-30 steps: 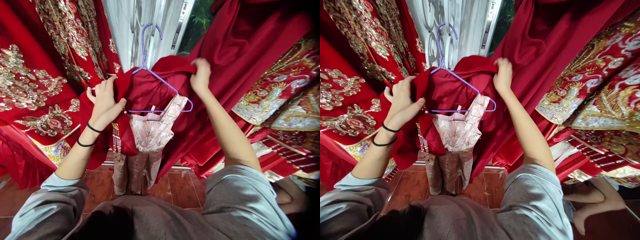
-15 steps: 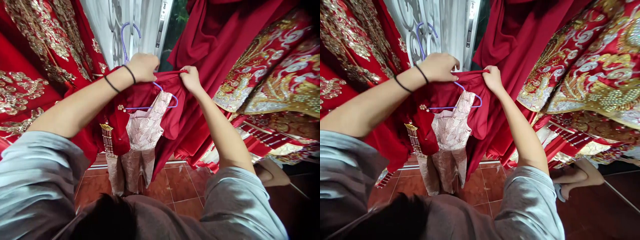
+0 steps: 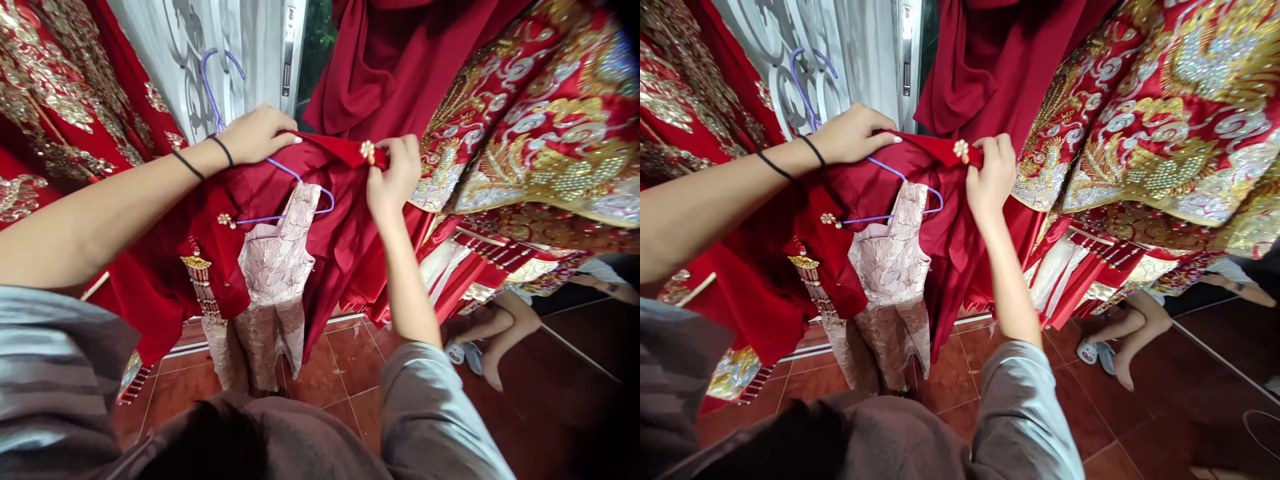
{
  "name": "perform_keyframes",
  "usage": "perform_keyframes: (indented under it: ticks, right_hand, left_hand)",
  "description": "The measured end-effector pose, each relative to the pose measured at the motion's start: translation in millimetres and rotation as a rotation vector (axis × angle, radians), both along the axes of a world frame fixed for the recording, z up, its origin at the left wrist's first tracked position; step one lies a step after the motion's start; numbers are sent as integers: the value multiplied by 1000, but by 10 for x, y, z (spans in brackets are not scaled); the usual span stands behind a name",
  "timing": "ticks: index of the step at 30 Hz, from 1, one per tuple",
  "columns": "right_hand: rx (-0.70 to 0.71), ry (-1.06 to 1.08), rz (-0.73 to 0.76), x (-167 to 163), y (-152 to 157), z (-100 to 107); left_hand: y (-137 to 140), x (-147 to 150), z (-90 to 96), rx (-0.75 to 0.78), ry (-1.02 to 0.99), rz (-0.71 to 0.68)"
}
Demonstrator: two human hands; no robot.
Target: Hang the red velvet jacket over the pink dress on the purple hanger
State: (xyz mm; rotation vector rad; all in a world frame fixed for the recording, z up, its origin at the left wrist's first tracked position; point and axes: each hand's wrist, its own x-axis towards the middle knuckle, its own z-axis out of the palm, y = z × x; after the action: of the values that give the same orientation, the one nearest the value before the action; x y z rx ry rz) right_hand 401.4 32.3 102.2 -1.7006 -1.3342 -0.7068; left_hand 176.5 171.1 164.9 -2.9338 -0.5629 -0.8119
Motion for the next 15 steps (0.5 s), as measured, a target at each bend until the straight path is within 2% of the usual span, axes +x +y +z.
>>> perform_keyframes:
  ticks: [1,2,3,7,9,12,15]
  right_hand:
    - [77,16,-49,-156,-93,-110]
    - [82,47,-80,-333,-174,-244]
    - [24,91,-91,-517,-235,-399]
    - [-480,261,54,-1115,-250,-1051]
    - [-611,327,120,-1231,-186,-1285]
    - [-580,378,155,-1212,-157,-1456]
    - [-371,329,103,-1161,-234,-1453]
  left_hand:
    - [-68,-46,-13,42,-28,-8]
    - [-118,-84,-26,71,-53,-10]
    - [-147,-111,-38,84,-78,-12]
    - [-96,-107,-53,-27,-80,-47]
    - [-29,-82,-31,-83,-27,-103]
    - [53,-67,17,-180,52,-207]
    - [109,-46,42,-326,118,-286]
